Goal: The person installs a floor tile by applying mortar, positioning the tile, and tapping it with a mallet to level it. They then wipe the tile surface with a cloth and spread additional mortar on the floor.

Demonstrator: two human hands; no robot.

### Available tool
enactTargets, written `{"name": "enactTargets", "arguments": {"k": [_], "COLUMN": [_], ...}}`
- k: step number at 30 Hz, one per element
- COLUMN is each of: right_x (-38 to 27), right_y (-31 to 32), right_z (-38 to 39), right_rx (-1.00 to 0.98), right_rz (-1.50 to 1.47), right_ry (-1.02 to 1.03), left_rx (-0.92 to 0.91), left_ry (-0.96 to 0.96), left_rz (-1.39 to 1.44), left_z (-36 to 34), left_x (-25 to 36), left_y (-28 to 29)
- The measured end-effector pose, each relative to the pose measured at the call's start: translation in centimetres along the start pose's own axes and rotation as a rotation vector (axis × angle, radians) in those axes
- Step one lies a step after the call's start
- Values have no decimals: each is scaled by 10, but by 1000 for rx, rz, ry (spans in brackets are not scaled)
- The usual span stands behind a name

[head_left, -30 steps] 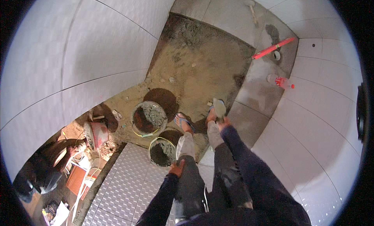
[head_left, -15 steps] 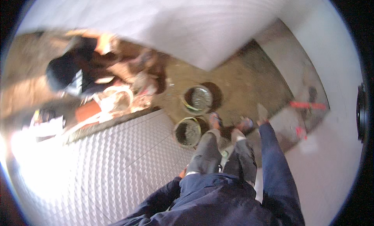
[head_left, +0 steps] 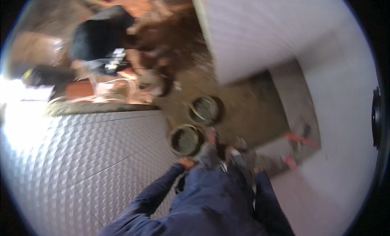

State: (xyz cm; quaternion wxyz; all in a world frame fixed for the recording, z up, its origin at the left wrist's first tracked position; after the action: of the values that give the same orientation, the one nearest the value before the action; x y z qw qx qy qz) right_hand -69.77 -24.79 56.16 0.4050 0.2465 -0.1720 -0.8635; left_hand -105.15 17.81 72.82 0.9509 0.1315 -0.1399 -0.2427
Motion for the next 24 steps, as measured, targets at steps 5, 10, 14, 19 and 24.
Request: {"name": "enactTargets", "arguments": {"k": [5,10,14,19,24], "right_x": [-32,-117,-160,-30,-3], "right_y": [2,6,-34,37,-27], "right_z": [-37,-62,-45,-52,16], "right_rx": [77,-131,-100,131,-107], "right_rz": [-78,514,706,694,215], "right_ry": [-77,15,174,160,-101], "left_rx": [130,-301,-545,-953,-729], "left_ry": [-172,-1007,-1484,-1849,-1877], "left_rz": [326,941,1245,1340,1387], "left_z": [100,233,305,372,377], "left_x": [132,284,333,362,339], "left_y": [138,233,251,259,274]}}
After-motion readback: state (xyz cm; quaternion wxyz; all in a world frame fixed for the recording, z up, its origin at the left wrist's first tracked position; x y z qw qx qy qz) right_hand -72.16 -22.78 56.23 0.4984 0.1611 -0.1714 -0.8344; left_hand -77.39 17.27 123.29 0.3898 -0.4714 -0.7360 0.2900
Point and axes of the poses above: each hand's wrist, its own z-axis away from the middle knuckle, its own y-axis out of the back of the hand, x = y × z, the point moved 4 cm from there along -z, towards the middle knuckle, and after that the axes turned 2 degrees about y, right-handed, at the moved point
